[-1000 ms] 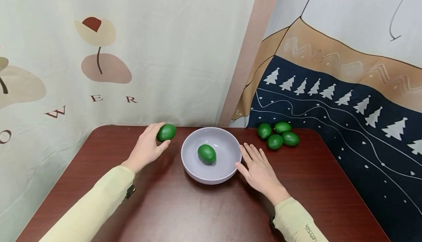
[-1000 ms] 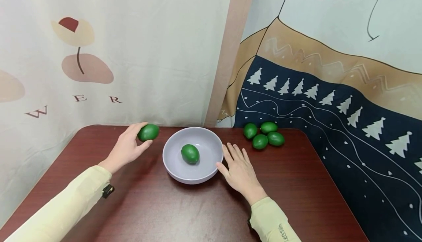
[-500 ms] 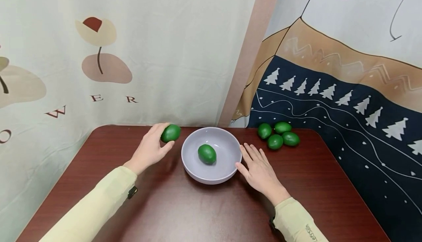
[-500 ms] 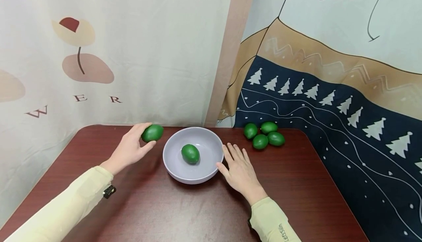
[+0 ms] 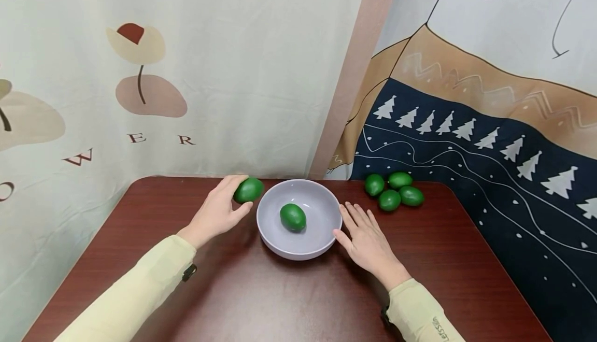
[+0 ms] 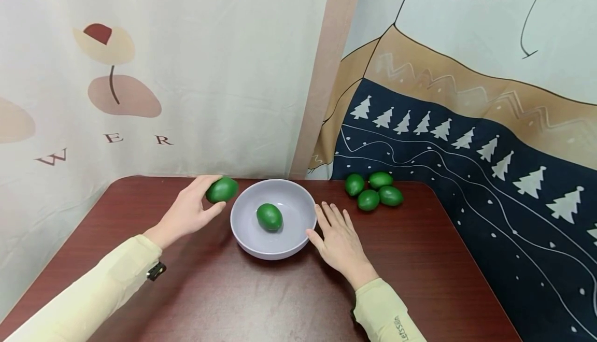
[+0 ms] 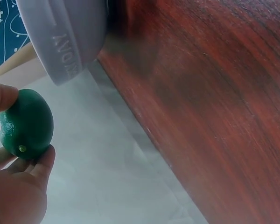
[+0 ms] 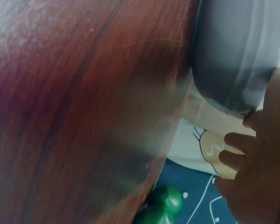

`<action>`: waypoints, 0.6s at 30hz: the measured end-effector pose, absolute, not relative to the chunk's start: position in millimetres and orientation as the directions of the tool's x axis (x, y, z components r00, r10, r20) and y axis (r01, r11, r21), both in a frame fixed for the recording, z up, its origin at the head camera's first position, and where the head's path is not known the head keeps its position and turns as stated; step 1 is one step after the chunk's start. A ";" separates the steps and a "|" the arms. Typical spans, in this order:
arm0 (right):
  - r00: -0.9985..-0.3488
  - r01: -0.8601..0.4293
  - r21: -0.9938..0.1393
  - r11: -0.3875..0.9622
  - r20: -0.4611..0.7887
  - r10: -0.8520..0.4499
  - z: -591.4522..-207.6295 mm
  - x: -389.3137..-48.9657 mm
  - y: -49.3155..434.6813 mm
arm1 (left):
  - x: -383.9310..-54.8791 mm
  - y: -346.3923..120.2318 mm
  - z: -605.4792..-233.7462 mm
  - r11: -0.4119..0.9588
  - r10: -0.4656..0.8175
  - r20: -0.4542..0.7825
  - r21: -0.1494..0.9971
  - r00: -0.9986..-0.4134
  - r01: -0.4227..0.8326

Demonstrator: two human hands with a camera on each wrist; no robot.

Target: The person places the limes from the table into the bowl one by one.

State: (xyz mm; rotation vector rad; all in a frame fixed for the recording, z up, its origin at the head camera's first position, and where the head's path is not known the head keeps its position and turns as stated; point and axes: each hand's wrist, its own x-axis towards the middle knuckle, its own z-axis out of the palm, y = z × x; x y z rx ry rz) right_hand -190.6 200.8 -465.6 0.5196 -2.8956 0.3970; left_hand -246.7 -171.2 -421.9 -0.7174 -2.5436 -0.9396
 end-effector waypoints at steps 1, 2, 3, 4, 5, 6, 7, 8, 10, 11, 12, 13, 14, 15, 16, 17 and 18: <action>-0.924 -0.362 -0.229 0.903 0.215 -0.316 -465.6 -190.7 200.8 | -246.1 -170.3 -421.2 0.653 0.344 0.466 0.506 -0.815 0.564; -0.925 -0.362 -0.231 0.903 0.213 -0.316 -465.6 -190.6 200.8 | -245.7 -169.5 -420.6 0.651 0.348 0.464 0.505 -0.814 0.566; -0.924 -0.362 -0.232 0.903 0.213 -0.316 -465.6 -190.6 200.8 | -245.1 -168.6 -419.8 0.651 0.352 0.463 0.504 -0.814 0.568; -0.924 -0.363 -0.232 0.903 0.213 -0.317 -465.6 -190.7 200.8 | -244.6 -167.7 -419.4 0.650 0.356 0.463 0.502 -0.812 0.571; -0.924 -0.363 -0.232 0.902 0.215 -0.317 -465.5 -190.7 200.7 | -244.3 -167.0 -418.9 0.649 0.361 0.464 0.498 -0.809 0.575; -0.924 -0.364 -0.232 0.902 0.216 -0.317 -465.6 -190.8 200.7 | -243.7 -166.0 -418.3 0.648 0.365 0.462 0.497 -0.808 0.577; -0.923 -0.365 -0.234 0.901 0.217 -0.317 -465.5 -190.8 200.7 | -243.2 -165.3 -417.7 0.647 0.369 0.461 0.496 -0.807 0.579; -0.923 -0.366 -0.234 0.901 0.219 -0.318 -465.4 -190.8 200.6 | -242.8 -164.5 -417.2 0.646 0.374 0.459 0.493 -0.805 0.582; -0.922 -0.366 -0.233 0.901 0.221 -0.318 -465.4 -190.8 200.8 | -241.9 -162.7 -415.9 0.642 0.384 0.459 0.491 -0.801 0.589; -0.922 -0.367 -0.233 0.901 0.222 -0.318 -465.4 -190.9 200.8 | -241.3 -161.8 -414.9 0.639 0.389 0.458 0.491 -0.799 0.592; -0.922 -0.367 -0.233 0.901 0.222 -0.318 -465.4 -190.9 200.9 | -240.9 -160.9 -414.2 0.636 0.395 0.456 0.490 -0.797 0.596; -0.922 -0.367 -0.233 0.901 0.223 -0.318 -465.4 -190.8 201.0 | -240.5 -160.2 -413.6 0.634 0.400 0.456 0.488 -0.795 0.599; -0.921 -0.367 -0.233 0.901 0.223 -0.318 -465.4 -190.9 201.1 | -240.1 -159.4 -413.0 0.633 0.406 0.455 0.486 -0.793 0.603; -0.922 -0.367 -0.232 0.901 0.222 -0.318 -465.5 -190.9 201.2 | -239.7 -158.6 -412.4 0.632 0.411 0.454 0.483 -0.791 0.606; -0.922 -0.367 -0.233 0.900 0.221 -0.319 -465.6 -190.9 201.2 | -239.3 -157.8 -411.8 0.631 0.417 0.453 0.480 -0.788 0.609; -0.922 -0.367 -0.234 0.900 0.220 -0.319 -465.6 -191.0 201.2 | -238.9 -156.9 -411.2 0.631 0.421 0.451 0.478 -0.787 0.611; -0.922 -0.367 -0.234 0.900 0.219 -0.319 -465.7 -191.0 201.2 | -238.4 -156.1 -410.6 0.630 0.426 0.449 0.476 -0.786 0.613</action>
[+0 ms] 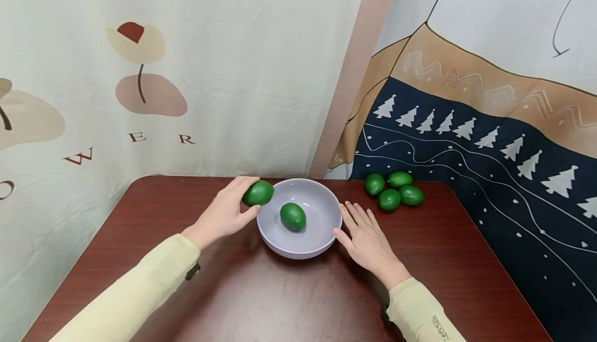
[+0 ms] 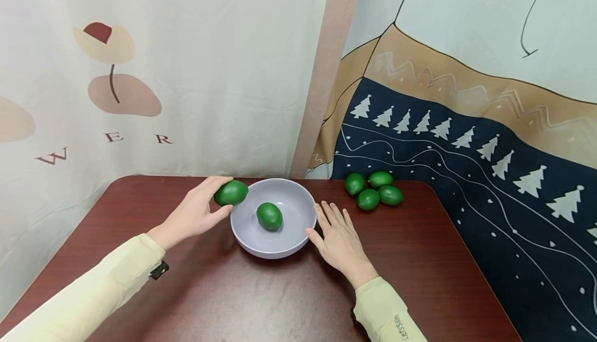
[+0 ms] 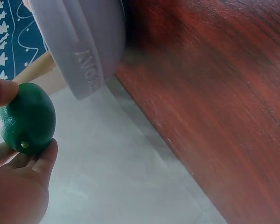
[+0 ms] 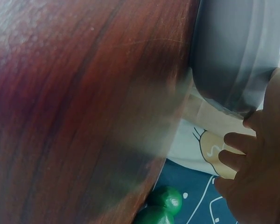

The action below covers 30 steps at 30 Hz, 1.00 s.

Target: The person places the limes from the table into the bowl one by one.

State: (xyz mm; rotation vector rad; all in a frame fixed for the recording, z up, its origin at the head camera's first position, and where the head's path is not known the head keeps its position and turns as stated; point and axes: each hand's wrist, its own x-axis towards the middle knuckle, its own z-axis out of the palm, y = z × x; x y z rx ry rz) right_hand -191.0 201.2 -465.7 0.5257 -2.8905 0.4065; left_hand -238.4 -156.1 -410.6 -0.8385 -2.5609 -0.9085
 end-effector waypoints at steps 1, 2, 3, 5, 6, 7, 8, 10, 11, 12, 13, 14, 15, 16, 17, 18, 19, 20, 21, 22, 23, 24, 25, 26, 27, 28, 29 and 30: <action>-0.923 -0.366 -0.235 0.901 0.217 -0.319 -465.7 -191.1 201.2 | -238.0 -155.2 -409.9 0.631 0.430 0.445 0.474 -0.785 0.614; -0.923 -0.366 -0.234 0.901 0.216 -0.319 -465.6 -191.2 201.2 | -237.6 -154.2 -409.0 0.630 0.435 0.443 0.473 -0.784 0.616; -0.923 -0.365 -0.235 0.901 0.215 -0.319 -465.6 -191.2 201.2 | -237.2 -153.2 -408.4 0.628 0.440 0.441 0.471 -0.783 0.619; -0.924 -0.365 -0.236 0.901 0.213 -0.318 -465.5 -191.3 201.1 | -236.5 -151.3 -407.5 0.626 0.451 0.436 0.467 -0.778 0.625; -0.924 -0.365 -0.236 0.901 0.213 -0.319 -465.5 -191.3 201.1 | -236.0 -150.4 -406.9 0.624 0.457 0.433 0.466 -0.776 0.628; -0.923 -0.366 -0.236 0.900 0.214 -0.319 -465.3 -191.3 201.0 | -235.6 -149.6 -406.4 0.623 0.462 0.431 0.464 -0.775 0.630; -0.923 -0.367 -0.237 0.900 0.215 -0.320 -465.2 -191.2 201.0 | -235.1 -148.8 -405.9 0.622 0.467 0.428 0.464 -0.774 0.631; -0.922 -0.368 -0.236 0.899 0.217 -0.320 -464.9 -191.2 200.9 | -234.0 -147.3 -404.7 0.621 0.473 0.420 0.465 -0.774 0.631; -0.921 -0.369 -0.236 0.899 0.219 -0.321 -464.7 -191.2 200.9 | -233.7 -146.6 -404.5 0.619 0.476 0.419 0.464 -0.773 0.633; -0.921 -0.370 -0.235 0.899 0.221 -0.321 -464.6 -191.1 200.8 | -233.0 -145.8 -403.7 0.619 0.479 0.416 0.465 -0.773 0.634; -0.920 -0.371 -0.234 0.899 0.224 -0.321 -464.4 -191.2 200.8 | -232.5 -145.1 -403.3 0.617 0.482 0.415 0.464 -0.772 0.635; -0.920 -0.371 -0.232 0.899 0.226 -0.322 -464.3 -191.2 200.7 | -232.1 -144.5 -402.9 0.616 0.485 0.413 0.464 -0.771 0.636; -0.919 -0.371 -0.231 0.899 0.227 -0.321 -464.3 -191.3 200.7 | -231.7 -143.8 -402.7 0.615 0.490 0.412 0.461 -0.768 0.639; -0.919 -0.372 -0.229 0.900 0.228 -0.322 -464.3 -191.3 200.6 | -231.5 -143.2 -402.8 0.614 0.494 0.411 0.459 -0.766 0.642; -0.919 -0.372 -0.229 0.900 0.228 -0.322 -464.2 -191.2 200.5 | -231.2 -142.5 -402.8 0.613 0.498 0.410 0.457 -0.764 0.644; -0.919 -0.371 -0.231 0.899 0.228 -0.321 -464.2 -191.2 200.4 | -230.5 -141.8 -402.1 0.613 0.499 0.406 0.458 -0.765 0.643; -0.919 -0.371 -0.232 0.899 0.229 -0.321 -464.1 -191.1 200.3 | -230.0 -141.1 -401.7 0.612 0.502 0.403 0.460 -0.766 0.643; -0.919 -0.371 -0.235 0.898 0.230 -0.320 -464.1 -190.9 200.2 | -229.6 -140.3 -401.5 0.610 0.503 0.400 0.463 -0.766 0.643; -0.919 -0.371 -0.237 0.898 0.230 -0.319 -464.2 -190.8 200.1 | -229.1 -139.6 -401.2 0.609 0.505 0.397 0.466 -0.767 0.642; -0.919 -0.371 -0.238 0.898 0.231 -0.318 -464.2 -190.7 200.0 | -228.5 -138.9 -400.7 0.606 0.505 0.393 0.472 -0.768 0.640; -0.919 -0.371 -0.240 0.897 0.232 -0.317 -464.3 -190.7 199.9 | -227.9 -138.1 -400.2 0.605 0.507 0.390 0.475 -0.769 0.640; -0.919 -0.371 -0.240 0.897 0.234 -0.317 -464.4 -190.6 199.8 | -227.3 -137.4 -399.8 0.600 0.509 0.386 0.481 -0.769 0.639; -0.919 -0.371 -0.238 0.898 0.235 -0.317 -464.5 -190.5 199.8 | -227.2 -136.7 -400.1 0.596 0.513 0.382 0.485 -0.769 0.639; -0.919 -0.371 -0.235 0.898 0.235 -0.318 -464.8 -190.5 199.8 | -226.8 -136.1 -400.2 0.594 0.516 0.379 0.487 -0.768 0.640; -0.919 -0.371 -0.233 0.899 0.234 -0.318 -465.0 -190.5 199.8 | -226.4 -135.5 -400.2 0.591 0.520 0.374 0.492 -0.768 0.639; -0.919 -0.371 -0.233 0.899 0.234 -0.318 -465.0 -190.3 199.8 | -226.1 -134.9 -400.3 0.588 0.525 0.370 0.495 -0.767 0.640; -0.919 -0.371 -0.233 0.899 0.232 -0.318 -465.0 -190.2 199.9 | -225.9 -134.2 -400.5 0.585 0.530 0.365 0.496 -0.765 0.642; -0.919 -0.371 -0.232 0.899 0.232 -0.319 -465.1 -190.2 200.0 | -225.7 -133.6 -400.5 0.582 0.534 0.362 0.499 -0.765 0.642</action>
